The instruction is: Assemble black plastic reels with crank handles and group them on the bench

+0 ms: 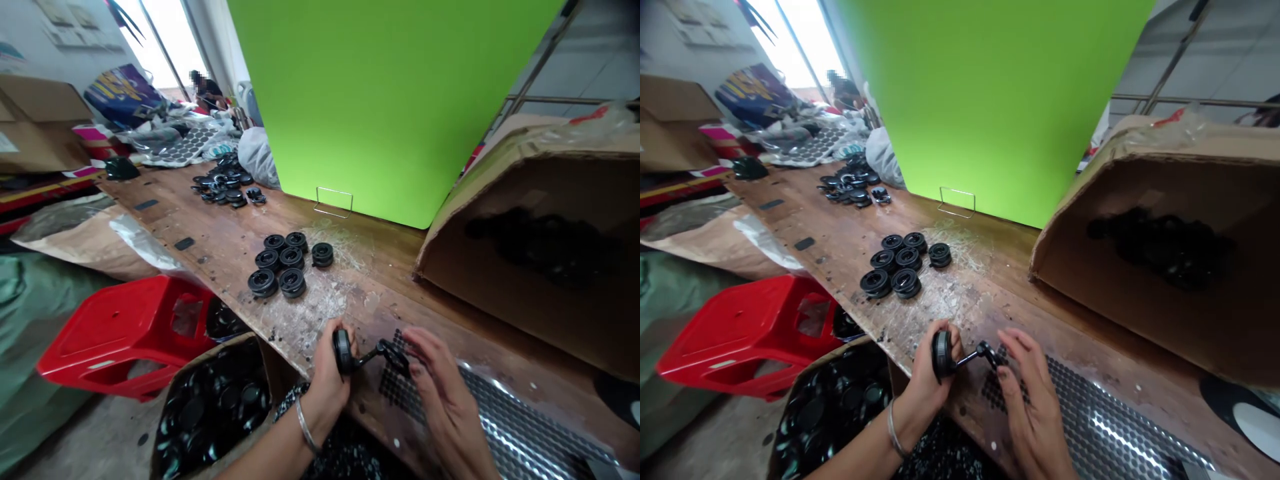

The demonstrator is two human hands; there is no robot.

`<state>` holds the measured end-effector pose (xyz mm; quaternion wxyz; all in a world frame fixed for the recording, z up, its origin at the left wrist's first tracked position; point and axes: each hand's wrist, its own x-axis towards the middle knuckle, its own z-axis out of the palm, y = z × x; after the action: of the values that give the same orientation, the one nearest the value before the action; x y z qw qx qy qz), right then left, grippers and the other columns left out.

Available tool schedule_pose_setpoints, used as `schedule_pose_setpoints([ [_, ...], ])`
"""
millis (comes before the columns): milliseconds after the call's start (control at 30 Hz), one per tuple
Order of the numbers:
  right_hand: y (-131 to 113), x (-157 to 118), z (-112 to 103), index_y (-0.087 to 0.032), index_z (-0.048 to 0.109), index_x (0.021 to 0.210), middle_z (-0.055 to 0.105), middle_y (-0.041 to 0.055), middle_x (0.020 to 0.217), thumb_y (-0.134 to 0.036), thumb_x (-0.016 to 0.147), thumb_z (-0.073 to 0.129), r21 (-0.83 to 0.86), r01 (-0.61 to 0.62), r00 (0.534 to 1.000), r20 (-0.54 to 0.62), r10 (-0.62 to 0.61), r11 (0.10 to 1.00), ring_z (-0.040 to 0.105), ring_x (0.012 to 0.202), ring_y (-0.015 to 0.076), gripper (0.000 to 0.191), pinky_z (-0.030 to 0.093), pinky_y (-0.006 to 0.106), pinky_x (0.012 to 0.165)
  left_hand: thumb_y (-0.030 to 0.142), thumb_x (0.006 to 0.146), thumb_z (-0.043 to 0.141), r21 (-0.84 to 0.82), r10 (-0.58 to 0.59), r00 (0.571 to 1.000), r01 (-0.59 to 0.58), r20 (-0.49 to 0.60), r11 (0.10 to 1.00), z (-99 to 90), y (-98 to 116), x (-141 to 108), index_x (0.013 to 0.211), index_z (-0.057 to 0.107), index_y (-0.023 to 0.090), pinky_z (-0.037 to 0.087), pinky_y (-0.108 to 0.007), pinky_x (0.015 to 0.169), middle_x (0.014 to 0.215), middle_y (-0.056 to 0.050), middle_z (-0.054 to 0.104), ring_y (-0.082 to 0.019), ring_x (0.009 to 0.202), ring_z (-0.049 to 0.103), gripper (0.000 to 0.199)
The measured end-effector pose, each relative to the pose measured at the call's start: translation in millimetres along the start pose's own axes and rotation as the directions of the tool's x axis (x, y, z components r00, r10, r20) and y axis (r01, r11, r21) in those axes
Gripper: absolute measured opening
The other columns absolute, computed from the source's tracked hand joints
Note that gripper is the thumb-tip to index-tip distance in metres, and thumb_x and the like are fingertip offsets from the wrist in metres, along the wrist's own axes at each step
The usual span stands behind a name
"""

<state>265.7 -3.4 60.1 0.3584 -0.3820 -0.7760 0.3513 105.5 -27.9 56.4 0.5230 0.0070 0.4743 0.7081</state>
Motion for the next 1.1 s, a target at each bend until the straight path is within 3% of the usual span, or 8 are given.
schedule_pose_setpoints([
  [133, -11, 28, 12, -0.022, 0.061, 0.125, 0.070, 0.0070, 0.111, -0.041, 0.100, 0.035, 0.085, -0.116, 0.971, 0.220, 0.095, 0.990, 0.067, 0.101, 0.0205, 0.041, 0.055, 0.032, 0.087, 0.048, 0.077, 0.058, -0.029, -0.001, 0.998, 0.003, 0.056, 1.000, -6.2, 8, -1, 0.058, 0.050, 0.017, 0.033, -0.022, 0.047, 0.051, 0.003, 0.044, -0.008, 0.044, 0.039, 0.038],
  [267, -25, 57, 20, -0.024, 0.067, 0.110, 0.071, 0.0034, 0.098, -0.036, 0.101, 0.032, -0.083, 0.099, 0.945, 0.320, -0.067, 0.992, 0.068, 0.087, 0.0179, 0.038, 0.054, 0.028, 0.076, 0.054, 0.091, 0.042, 0.326, 0.214, 0.971, -0.238, 0.109, 0.915, -26.0, 35, -3, 0.085, 0.068, 0.016, 0.048, -0.029, 0.080, 0.085, -0.006, 0.067, -0.017, 0.081, 0.062, 0.047],
  [333, -29, 66, 24, -0.023, 0.067, 0.100, 0.070, 0.0031, 0.093, -0.031, 0.099, 0.037, -0.260, 0.293, 0.911, 0.368, -0.186, 0.920, 0.067, 0.080, 0.0174, 0.032, 0.051, 0.027, 0.069, 0.051, 0.091, 0.048, 0.617, 0.335, 0.888, -0.460, 0.315, 0.639, -40.8, 48, -2, 0.108, 0.069, 0.020, 0.039, -0.036, 0.104, 0.115, -0.009, 0.066, -0.022, 0.114, 0.056, 0.041],
  [433, -33, 68, 39, -0.021, 0.064, 0.082, 0.065, 0.0041, 0.077, -0.026, 0.093, 0.042, -0.468, 0.541, 0.831, 0.426, -0.358, 0.698, 0.061, 0.065, 0.0181, 0.025, 0.043, 0.029, 0.057, 0.037, 0.076, 0.070, 0.730, 0.219, 0.746, -0.664, 0.630, 0.163, -61.3, 50, 1, 0.129, 0.059, 0.023, 0.025, -0.046, 0.118, 0.133, -0.009, 0.057, -0.028, 0.135, 0.039, 0.056],
  [533, -35, 60, 55, -0.020, 0.060, 0.079, 0.063, 0.0060, 0.076, -0.021, 0.089, 0.044, -0.535, 0.619, 0.786, 0.435, -0.440, 0.575, 0.058, 0.065, 0.0195, 0.019, 0.039, 0.031, 0.055, 0.028, 0.072, 0.068, 0.726, 0.167, 0.714, -0.687, 0.680, -0.022, -72.7, 38, 8, 0.128, 0.059, 0.021, 0.023, -0.049, 0.120, 0.133, -0.009, 0.058, -0.029, 0.136, 0.040, 0.057],
  [767, -13, 42, 88, -0.020, 0.056, 0.095, 0.062, 0.0086, 0.091, -0.017, 0.089, 0.045, -0.562, 0.520, 0.852, 0.395, -0.344, 0.643, 0.056, 0.080, 0.0228, 0.013, 0.046, 0.035, 0.066, 0.017, 0.074, 0.057, 0.742, 0.192, 0.722, -0.669, 0.664, -0.049, -75.2, 30, 16, 0.124, 0.061, 0.022, 0.031, -0.048, 0.117, 0.131, -0.007, 0.059, -0.027, 0.137, 0.039, 0.051],
  [933, 5, 38, 93, -0.015, 0.044, 0.134, 0.052, 0.0188, 0.133, -0.033, 0.091, 0.047, -0.551, 0.526, 0.850, 0.315, -0.423, 0.648, 0.052, 0.118, 0.0341, 0.047, 0.047, 0.049, 0.088, 0.017, 0.070, 0.060, 0.750, 0.165, 0.737, -0.661, 0.655, -0.023, -76.6, 34, 13, 0.129, 0.058, 0.020, 0.029, -0.049, 0.118, 0.137, -0.010, 0.055, -0.029, 0.138, 0.037, 0.059],
  [1100, -3, 65, 86, -0.020, 0.026, 0.148, 0.057, 0.0110, 0.134, -0.025, 0.093, 0.037, -0.438, 0.407, 0.906, 0.304, -0.294, 0.802, 0.058, 0.117, 0.0253, 0.057, 0.050, 0.043, 0.091, 0.036, 0.066, 0.075, 0.748, 0.192, 0.738, -0.663, 0.648, 0.025, -78.3, 30, 15, 0.128, 0.057, 0.029, 0.031, -0.048, 0.117, 0.137, -0.004, 0.056, -0.030, 0.136, 0.037, 0.065],
])
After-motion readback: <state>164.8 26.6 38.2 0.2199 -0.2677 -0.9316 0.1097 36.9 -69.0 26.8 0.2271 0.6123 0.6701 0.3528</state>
